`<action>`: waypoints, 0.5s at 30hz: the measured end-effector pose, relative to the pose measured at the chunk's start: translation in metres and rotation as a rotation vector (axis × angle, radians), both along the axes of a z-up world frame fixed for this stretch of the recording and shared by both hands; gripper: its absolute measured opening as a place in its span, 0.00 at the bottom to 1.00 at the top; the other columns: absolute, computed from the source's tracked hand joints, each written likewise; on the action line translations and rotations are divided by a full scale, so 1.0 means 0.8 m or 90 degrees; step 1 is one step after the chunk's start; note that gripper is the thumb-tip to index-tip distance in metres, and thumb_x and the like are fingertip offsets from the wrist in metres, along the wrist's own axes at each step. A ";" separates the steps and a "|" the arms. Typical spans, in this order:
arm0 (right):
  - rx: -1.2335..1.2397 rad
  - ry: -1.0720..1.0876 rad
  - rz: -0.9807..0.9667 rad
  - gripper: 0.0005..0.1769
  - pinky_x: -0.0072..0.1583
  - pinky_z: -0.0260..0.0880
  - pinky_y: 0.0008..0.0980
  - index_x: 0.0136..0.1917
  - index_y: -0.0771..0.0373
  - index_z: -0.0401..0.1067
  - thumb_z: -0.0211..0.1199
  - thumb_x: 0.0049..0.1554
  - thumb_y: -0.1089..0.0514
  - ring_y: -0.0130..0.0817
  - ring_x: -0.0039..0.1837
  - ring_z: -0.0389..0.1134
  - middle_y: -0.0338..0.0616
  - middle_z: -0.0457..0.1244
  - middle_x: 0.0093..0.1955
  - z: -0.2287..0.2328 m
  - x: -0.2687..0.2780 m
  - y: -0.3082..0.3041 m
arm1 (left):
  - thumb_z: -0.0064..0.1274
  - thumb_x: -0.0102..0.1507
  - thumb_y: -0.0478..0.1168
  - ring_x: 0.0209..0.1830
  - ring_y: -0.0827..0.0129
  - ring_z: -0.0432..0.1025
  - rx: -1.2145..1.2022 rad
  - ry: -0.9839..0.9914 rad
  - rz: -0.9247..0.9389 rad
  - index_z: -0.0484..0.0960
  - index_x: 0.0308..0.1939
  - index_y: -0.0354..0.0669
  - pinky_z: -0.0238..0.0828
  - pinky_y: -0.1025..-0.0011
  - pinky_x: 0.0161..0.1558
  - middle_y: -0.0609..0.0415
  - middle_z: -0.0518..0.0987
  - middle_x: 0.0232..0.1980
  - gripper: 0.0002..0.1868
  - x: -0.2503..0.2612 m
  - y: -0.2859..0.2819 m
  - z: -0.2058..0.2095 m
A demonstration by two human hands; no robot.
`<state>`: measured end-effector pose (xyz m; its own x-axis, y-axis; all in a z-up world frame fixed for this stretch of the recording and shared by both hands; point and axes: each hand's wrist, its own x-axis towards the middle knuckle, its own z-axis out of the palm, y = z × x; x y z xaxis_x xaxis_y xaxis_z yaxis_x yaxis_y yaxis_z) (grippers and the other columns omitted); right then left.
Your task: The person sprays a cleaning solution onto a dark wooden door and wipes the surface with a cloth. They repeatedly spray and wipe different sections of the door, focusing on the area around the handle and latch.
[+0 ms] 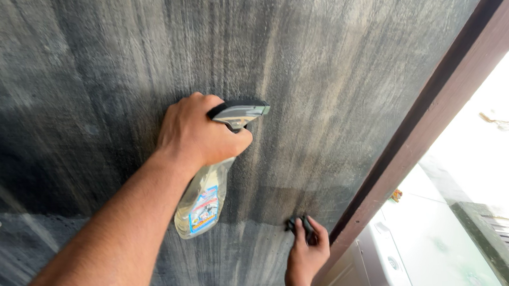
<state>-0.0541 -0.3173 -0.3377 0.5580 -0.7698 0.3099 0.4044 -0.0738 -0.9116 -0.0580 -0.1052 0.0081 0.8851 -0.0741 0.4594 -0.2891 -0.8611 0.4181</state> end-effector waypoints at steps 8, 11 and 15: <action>0.123 -0.079 -0.011 0.15 0.53 0.76 0.28 0.57 0.66 0.73 0.69 0.58 0.64 0.29 0.51 0.71 0.43 0.67 0.51 0.005 0.008 -0.025 | 0.60 0.50 0.50 0.35 0.55 0.81 0.004 -0.023 0.000 0.86 0.28 0.44 0.78 0.60 0.47 0.46 0.85 0.32 0.14 0.005 0.002 -0.005; 0.155 -0.004 -0.014 0.14 0.52 0.77 0.30 0.56 0.65 0.73 0.70 0.57 0.63 0.30 0.50 0.71 0.43 0.66 0.50 -0.011 -0.006 0.007 | 0.61 0.49 0.51 0.33 0.53 0.80 0.015 -0.050 -0.002 0.86 0.28 0.45 0.78 0.59 0.45 0.46 0.84 0.31 0.14 0.006 0.003 -0.009; -0.029 0.097 0.013 0.13 0.51 0.74 0.29 0.53 0.65 0.75 0.71 0.56 0.62 0.32 0.49 0.71 0.46 0.70 0.49 0.002 -0.011 0.027 | 0.59 0.51 0.48 0.30 0.55 0.81 0.021 -0.044 -0.009 0.86 0.24 0.45 0.79 0.60 0.43 0.49 0.84 0.27 0.11 0.007 0.003 -0.009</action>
